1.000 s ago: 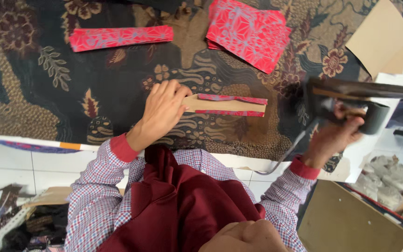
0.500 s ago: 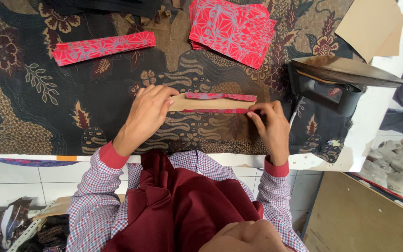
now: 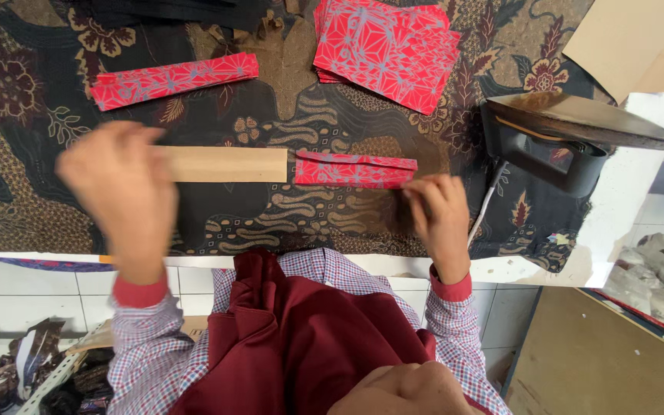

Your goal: The person irons narrow strips of red patterned fabric on a patterned tablecloth. They repeatedly fold the fabric over a brown paper template, press it with an iron, and stack the finished strips. The process is repeated for multiple fabric pieces throughout the clip.

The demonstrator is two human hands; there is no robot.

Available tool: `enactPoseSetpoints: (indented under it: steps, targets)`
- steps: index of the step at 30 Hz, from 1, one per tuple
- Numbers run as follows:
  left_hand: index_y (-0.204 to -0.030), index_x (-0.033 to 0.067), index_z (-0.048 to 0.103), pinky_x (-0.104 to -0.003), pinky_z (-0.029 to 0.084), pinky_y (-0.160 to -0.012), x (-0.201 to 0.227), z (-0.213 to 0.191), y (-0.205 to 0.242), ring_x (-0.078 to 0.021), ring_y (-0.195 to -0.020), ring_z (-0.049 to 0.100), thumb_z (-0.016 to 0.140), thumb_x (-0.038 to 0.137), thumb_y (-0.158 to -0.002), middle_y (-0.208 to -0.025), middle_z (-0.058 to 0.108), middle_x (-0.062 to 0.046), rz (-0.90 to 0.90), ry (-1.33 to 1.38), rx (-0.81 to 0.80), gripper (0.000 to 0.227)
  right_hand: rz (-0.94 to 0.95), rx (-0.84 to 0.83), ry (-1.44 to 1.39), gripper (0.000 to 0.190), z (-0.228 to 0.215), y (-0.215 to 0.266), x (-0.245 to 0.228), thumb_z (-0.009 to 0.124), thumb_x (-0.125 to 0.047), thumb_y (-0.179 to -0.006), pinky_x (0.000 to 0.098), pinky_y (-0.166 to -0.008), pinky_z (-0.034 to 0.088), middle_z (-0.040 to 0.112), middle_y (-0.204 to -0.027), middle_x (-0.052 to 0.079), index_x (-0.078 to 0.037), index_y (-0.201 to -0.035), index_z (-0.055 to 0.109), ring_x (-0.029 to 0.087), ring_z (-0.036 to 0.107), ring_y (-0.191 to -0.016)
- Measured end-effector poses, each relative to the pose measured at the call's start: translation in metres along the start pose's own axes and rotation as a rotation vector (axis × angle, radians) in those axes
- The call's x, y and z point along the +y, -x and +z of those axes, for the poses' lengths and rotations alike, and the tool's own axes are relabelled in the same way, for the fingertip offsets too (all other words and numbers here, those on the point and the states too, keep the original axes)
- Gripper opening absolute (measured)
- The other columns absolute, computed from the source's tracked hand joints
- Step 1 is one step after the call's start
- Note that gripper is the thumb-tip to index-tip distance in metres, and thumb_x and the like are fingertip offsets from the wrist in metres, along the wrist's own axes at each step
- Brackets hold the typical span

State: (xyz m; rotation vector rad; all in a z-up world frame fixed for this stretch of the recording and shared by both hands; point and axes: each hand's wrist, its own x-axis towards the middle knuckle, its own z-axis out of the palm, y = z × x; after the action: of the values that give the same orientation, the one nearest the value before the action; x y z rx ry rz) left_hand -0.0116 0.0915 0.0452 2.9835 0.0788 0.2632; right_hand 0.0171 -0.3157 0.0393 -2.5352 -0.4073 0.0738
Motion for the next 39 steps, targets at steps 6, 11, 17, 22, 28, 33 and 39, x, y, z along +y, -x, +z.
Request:
enactPoseSetpoints:
  steps: [6, 11, 17, 22, 28, 33, 39]
  targets:
    - [-0.100, 0.0061, 0.070, -0.037, 0.051, -0.091, 0.119, 0.067, 0.003, -0.0238, -0.101, 0.065, 0.067, 0.012, -0.083, -0.103, 0.066, -0.006, 0.632, 0.599, -0.079, 0.018, -0.154, -0.097, 0.091, 0.028, 0.011, 0.000, -0.002, 0.071, -0.002, -0.088, 0.0403, -0.088, 0.045, 0.067, -0.104, 0.005, -0.011, -0.114, 0.073, 0.027, 0.061, -0.098]
    - [-0.094, 0.0055, 0.068, -0.032, 0.050, -0.087, 0.144, 0.089, 0.000, -0.0202, -0.092, 0.061, 0.067, 0.013, -0.082, -0.096, 0.062, -0.004, 0.728, 0.421, -0.062, 0.014, -0.175, -0.064, 0.111, 0.025, 0.018, -0.002, 0.004, 0.075, -0.014, -0.094, 0.0400, -0.092, 0.045, 0.068, -0.105, 0.005, -0.012, -0.119, 0.070, 0.026, 0.062, -0.100]
    - [-0.091, 0.0055, 0.067, -0.032, 0.050, -0.088, 0.146, 0.089, -0.006, -0.0206, -0.094, 0.060, 0.065, 0.014, -0.083, -0.095, 0.061, -0.006, 0.805, 0.282, -0.065, 0.012, -0.112, -0.077, 0.188, 0.062, 0.023, -0.001, 0.006, 0.081, -0.041, -0.088, 0.0419, -0.093, 0.042, 0.063, -0.101, 0.004, -0.009, -0.138, 0.064, 0.026, 0.058, -0.096]
    - [-0.095, 0.0032, 0.064, -0.036, 0.049, -0.098, 0.150, 0.086, -0.024, -0.0242, -0.108, 0.061, 0.064, 0.017, -0.075, -0.112, 0.065, -0.011, 0.751, 0.379, 0.036, 0.025, -0.135, -0.070, 0.293, 0.054, 0.019, -0.008, 0.007, 0.081, -0.048, -0.084, 0.0434, -0.091, 0.038, 0.061, -0.103, 0.003, -0.020, -0.129, 0.072, 0.025, 0.054, -0.097]
    - [-0.106, 0.0011, 0.063, -0.040, 0.048, -0.092, 0.150, 0.088, -0.030, -0.0269, -0.098, 0.058, 0.069, 0.008, -0.079, -0.101, 0.061, -0.011, 0.625, 0.543, -0.134, 0.028, -0.070, -0.008, 0.151, 0.028, 0.012, -0.014, 0.013, 0.079, -0.029, -0.091, 0.0419, -0.098, 0.034, 0.066, -0.109, 0.000, -0.018, -0.117, 0.078, 0.024, 0.054, -0.106]
    - [-0.109, 0.0008, 0.062, -0.038, 0.047, -0.089, 0.147, 0.093, -0.031, -0.0272, -0.096, 0.058, 0.066, 0.002, -0.081, -0.100, 0.058, -0.011, 0.572, 0.502, -0.149, 0.028, 0.064, 0.032, 0.066, 0.012, 0.015, -0.015, 0.018, 0.078, -0.021, -0.097, 0.0396, -0.098, 0.032, 0.066, -0.104, 0.000, -0.014, -0.107, 0.078, 0.024, 0.054, -0.105]
    - [-0.110, -0.0001, 0.061, -0.039, 0.046, -0.088, 0.147, 0.099, -0.034, -0.0284, -0.096, 0.058, 0.064, 0.001, -0.080, -0.100, 0.057, -0.012, 0.542, 0.503, -0.171, 0.030, 0.158, 0.089, 0.066, 0.015, 0.023, -0.019, 0.023, 0.084, -0.026, -0.092, 0.0397, -0.095, 0.031, 0.062, -0.091, 0.000, -0.014, -0.093, 0.075, 0.022, 0.053, -0.096]
